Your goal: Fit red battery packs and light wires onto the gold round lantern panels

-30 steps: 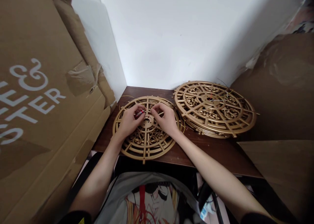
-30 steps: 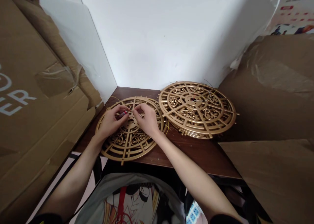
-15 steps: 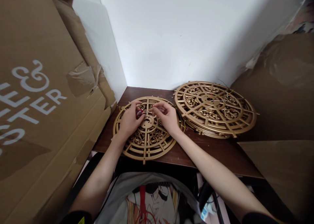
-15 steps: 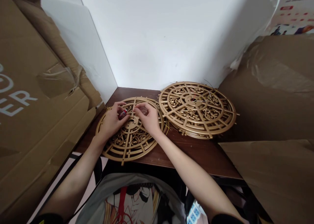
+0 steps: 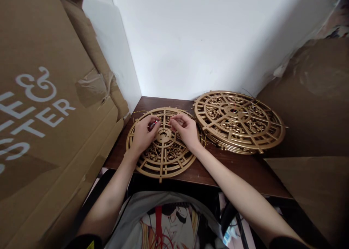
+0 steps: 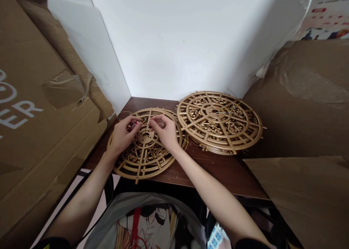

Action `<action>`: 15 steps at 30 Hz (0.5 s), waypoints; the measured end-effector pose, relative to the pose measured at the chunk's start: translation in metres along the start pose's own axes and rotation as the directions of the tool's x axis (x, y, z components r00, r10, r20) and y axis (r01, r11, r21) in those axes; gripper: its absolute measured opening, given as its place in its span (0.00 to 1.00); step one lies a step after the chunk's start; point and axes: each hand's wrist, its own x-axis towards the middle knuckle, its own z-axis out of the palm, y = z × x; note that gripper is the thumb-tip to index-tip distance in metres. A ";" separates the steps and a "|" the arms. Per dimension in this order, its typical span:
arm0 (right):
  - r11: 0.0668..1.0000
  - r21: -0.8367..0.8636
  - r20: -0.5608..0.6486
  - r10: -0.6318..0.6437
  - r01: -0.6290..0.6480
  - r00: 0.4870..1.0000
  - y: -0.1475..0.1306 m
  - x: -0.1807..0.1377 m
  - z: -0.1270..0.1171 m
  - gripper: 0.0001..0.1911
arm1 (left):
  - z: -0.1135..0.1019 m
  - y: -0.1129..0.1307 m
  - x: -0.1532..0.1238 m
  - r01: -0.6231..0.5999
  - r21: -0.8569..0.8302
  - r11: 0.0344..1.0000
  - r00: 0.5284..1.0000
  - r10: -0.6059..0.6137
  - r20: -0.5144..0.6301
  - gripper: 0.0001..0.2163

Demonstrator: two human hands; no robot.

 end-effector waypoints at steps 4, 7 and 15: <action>1.000 0.007 -0.011 0.004 -0.004 1.000 -0.004 -0.001 0.002 0.12 | -0.001 0.001 -0.001 0.002 -0.043 0.999 0.998 -0.005 -0.067 0.09; 1.000 0.001 -0.014 0.006 -0.006 1.000 -0.005 -0.001 0.003 0.11 | -0.001 -0.006 -0.003 -0.015 -0.088 0.996 0.988 0.001 -0.151 0.09; 0.981 -0.188 0.022 -0.034 0.038 0.999 -0.002 -0.003 -0.001 0.09 | -0.003 -0.005 -0.007 -0.133 -0.095 0.987 0.972 0.111 -0.207 0.08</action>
